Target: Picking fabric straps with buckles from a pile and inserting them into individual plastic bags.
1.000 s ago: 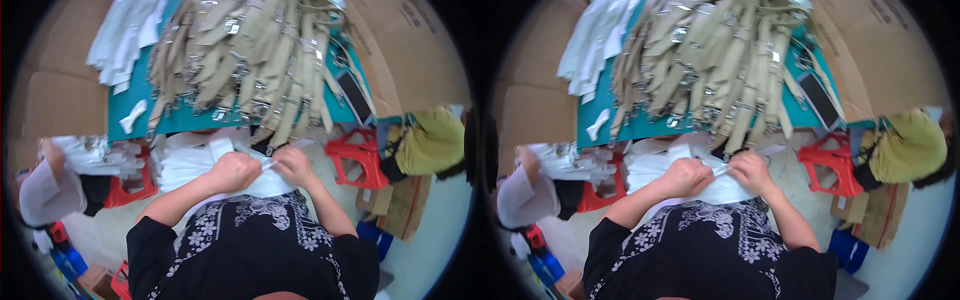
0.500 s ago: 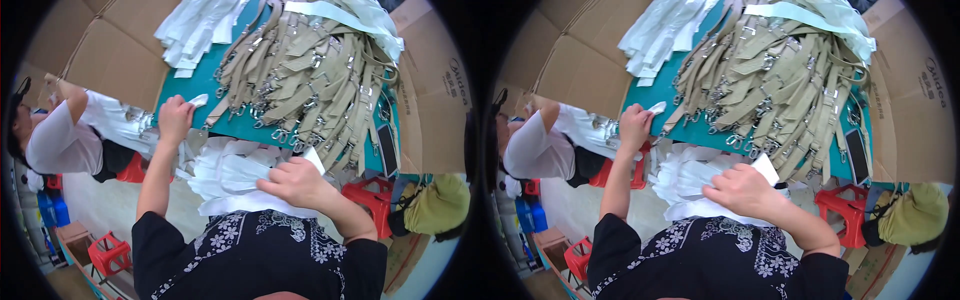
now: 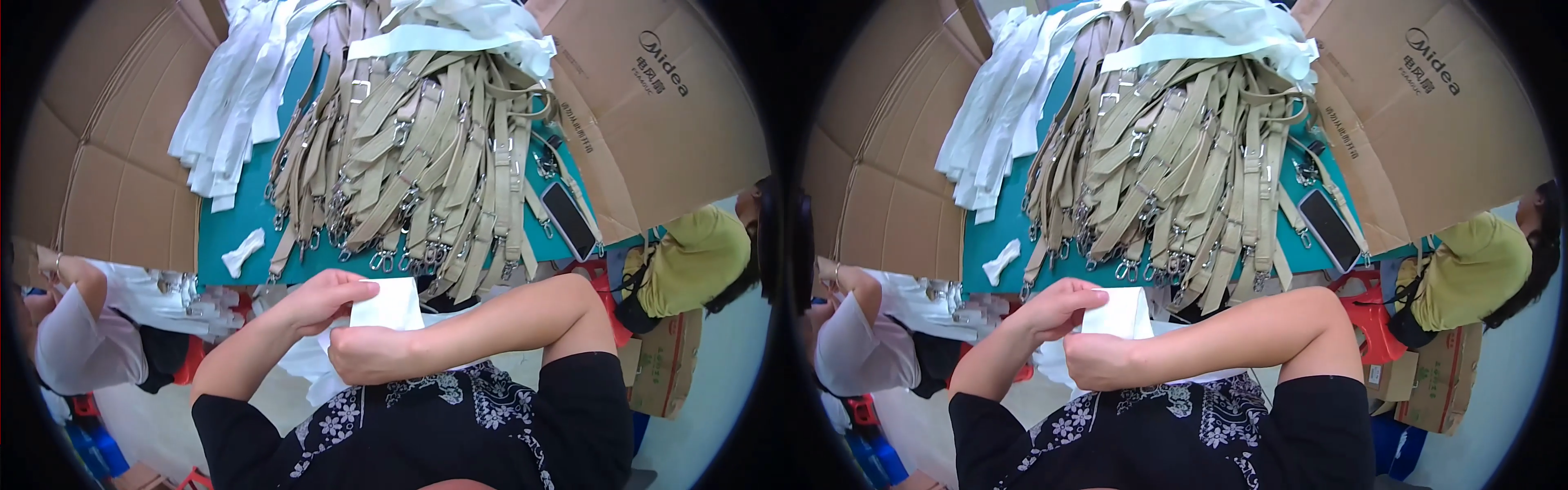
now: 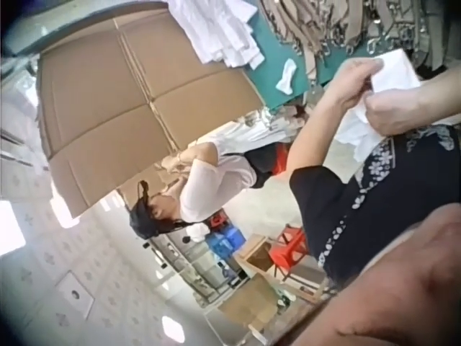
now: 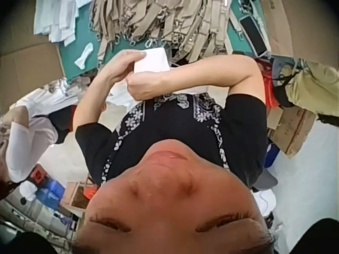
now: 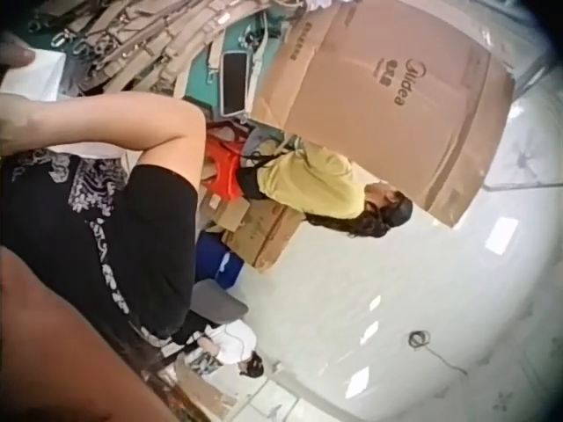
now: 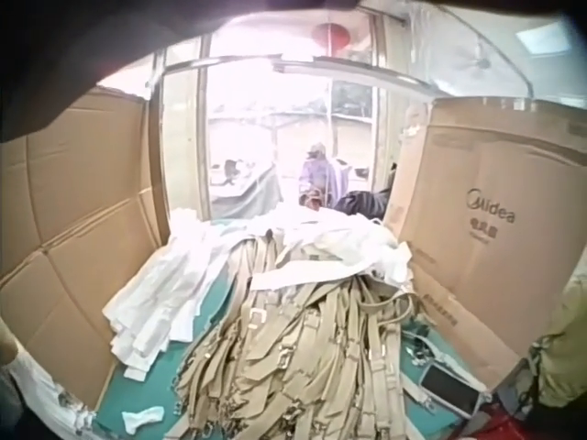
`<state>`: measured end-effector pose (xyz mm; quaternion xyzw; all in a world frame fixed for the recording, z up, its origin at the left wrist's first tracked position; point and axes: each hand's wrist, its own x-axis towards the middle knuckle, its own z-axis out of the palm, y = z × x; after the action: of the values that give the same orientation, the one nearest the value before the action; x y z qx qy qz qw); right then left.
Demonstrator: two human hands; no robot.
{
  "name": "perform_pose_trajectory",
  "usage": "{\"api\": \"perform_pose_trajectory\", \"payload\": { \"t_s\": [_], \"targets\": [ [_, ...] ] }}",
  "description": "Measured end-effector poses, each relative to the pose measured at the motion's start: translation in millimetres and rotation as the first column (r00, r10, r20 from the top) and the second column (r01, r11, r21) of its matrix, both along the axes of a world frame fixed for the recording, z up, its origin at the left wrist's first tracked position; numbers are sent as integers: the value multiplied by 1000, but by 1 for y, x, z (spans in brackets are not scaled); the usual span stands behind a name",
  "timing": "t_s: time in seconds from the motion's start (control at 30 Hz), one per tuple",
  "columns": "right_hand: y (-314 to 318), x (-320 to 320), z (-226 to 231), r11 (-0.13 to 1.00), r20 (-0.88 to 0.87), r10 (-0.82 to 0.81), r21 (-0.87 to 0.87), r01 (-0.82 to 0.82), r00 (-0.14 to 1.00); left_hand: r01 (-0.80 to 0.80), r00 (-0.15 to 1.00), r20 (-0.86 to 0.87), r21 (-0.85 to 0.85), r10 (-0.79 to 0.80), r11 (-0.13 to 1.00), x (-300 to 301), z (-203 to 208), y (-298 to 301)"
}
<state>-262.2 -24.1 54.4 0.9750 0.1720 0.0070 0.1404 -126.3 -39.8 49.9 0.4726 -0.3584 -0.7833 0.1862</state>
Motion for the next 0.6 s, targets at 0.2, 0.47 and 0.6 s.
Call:
{"api": "perform_pose_trajectory", "payload": {
  "t_s": [0.2,0.47,0.6],
  "targets": [
    [-12,-3,1,999,-35,-4,-33,2,999,-110,946,-250,349,206,931,8,-14,9],
    [-10,4,29,966,-120,181,-164,-199,976,-184,964,-172,122,203,975,4,5,-7],
    [-13,7,22,976,-110,164,-124,-178,980,-315,923,-224,22,311,949,2,18,-21]
  ]
}}
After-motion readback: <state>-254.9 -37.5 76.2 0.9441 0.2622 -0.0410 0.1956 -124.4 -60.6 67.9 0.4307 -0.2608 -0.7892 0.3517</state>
